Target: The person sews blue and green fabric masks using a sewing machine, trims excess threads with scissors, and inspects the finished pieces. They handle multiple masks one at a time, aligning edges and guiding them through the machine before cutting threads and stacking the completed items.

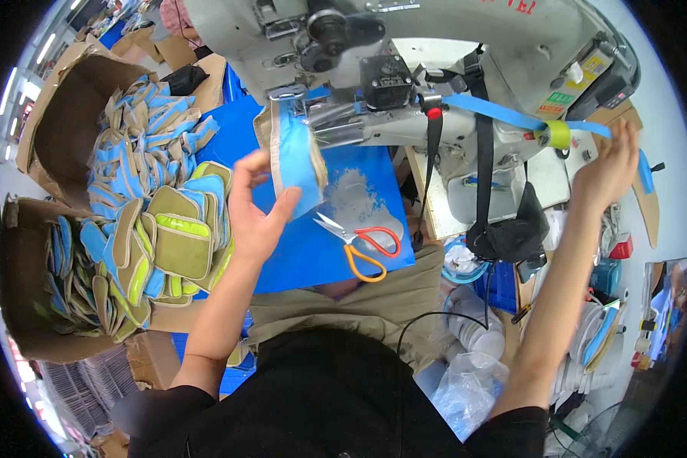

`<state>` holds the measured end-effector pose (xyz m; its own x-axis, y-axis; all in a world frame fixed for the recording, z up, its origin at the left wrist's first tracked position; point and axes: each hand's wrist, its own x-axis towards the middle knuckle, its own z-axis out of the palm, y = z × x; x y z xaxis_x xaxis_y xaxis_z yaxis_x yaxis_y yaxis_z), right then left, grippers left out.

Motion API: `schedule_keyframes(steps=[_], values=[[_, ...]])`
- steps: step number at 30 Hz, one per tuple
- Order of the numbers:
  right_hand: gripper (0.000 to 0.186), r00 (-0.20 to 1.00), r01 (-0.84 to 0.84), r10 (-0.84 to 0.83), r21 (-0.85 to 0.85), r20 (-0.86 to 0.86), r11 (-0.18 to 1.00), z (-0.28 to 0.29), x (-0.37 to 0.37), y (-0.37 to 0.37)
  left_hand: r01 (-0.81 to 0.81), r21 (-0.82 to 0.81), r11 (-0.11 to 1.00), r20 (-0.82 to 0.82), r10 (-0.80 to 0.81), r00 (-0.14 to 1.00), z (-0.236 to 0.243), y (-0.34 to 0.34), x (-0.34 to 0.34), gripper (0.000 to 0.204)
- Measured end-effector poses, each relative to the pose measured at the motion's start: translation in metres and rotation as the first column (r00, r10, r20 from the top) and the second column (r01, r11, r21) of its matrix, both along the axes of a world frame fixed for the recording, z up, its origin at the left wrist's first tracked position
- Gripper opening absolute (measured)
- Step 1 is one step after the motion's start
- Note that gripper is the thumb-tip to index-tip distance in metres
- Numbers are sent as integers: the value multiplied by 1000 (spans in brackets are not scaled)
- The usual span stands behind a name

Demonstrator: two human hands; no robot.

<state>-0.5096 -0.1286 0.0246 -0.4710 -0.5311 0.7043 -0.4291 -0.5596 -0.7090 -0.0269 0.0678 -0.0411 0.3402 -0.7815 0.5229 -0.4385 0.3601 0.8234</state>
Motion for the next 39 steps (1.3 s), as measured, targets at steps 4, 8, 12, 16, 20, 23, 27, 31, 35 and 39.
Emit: schedule_keyframes(steps=[4,8,12,16,20,23,27,31,35,39], values=[[21,776,-630,615,201,141,750,-57,209,155,430,339,837,-479,-241,844,-7,24,10,21],[25,347,-933,669,314,657,175,-47,296,198,680,169,713,-910,-151,386,32,47,-18,17],[29,273,-961,599,242,753,134,-44,308,192,753,115,648,-860,-315,402,22,68,3,26],[27,287,-956,655,252,698,151,-42,302,197,127,-41,991,309,-109,945,15,30,26,25],[25,355,-930,721,303,595,208,-37,301,201,262,-374,889,806,172,566,48,-33,36,36],[26,342,-935,765,282,546,217,-29,308,203,442,-298,846,884,71,462,56,-63,41,34],[30,366,-923,801,295,473,248,-26,311,196,354,-285,891,750,-23,661,43,-61,32,24],[23,550,-834,708,257,443,488,-41,314,170,93,-144,985,269,-52,962,34,-39,25,20],[24,742,-669,610,246,277,702,-65,322,133,204,-261,944,279,-129,952,35,-45,22,21],[26,580,-815,700,287,417,504,-70,328,129,235,-249,940,465,-97,880,31,-39,25,22]])
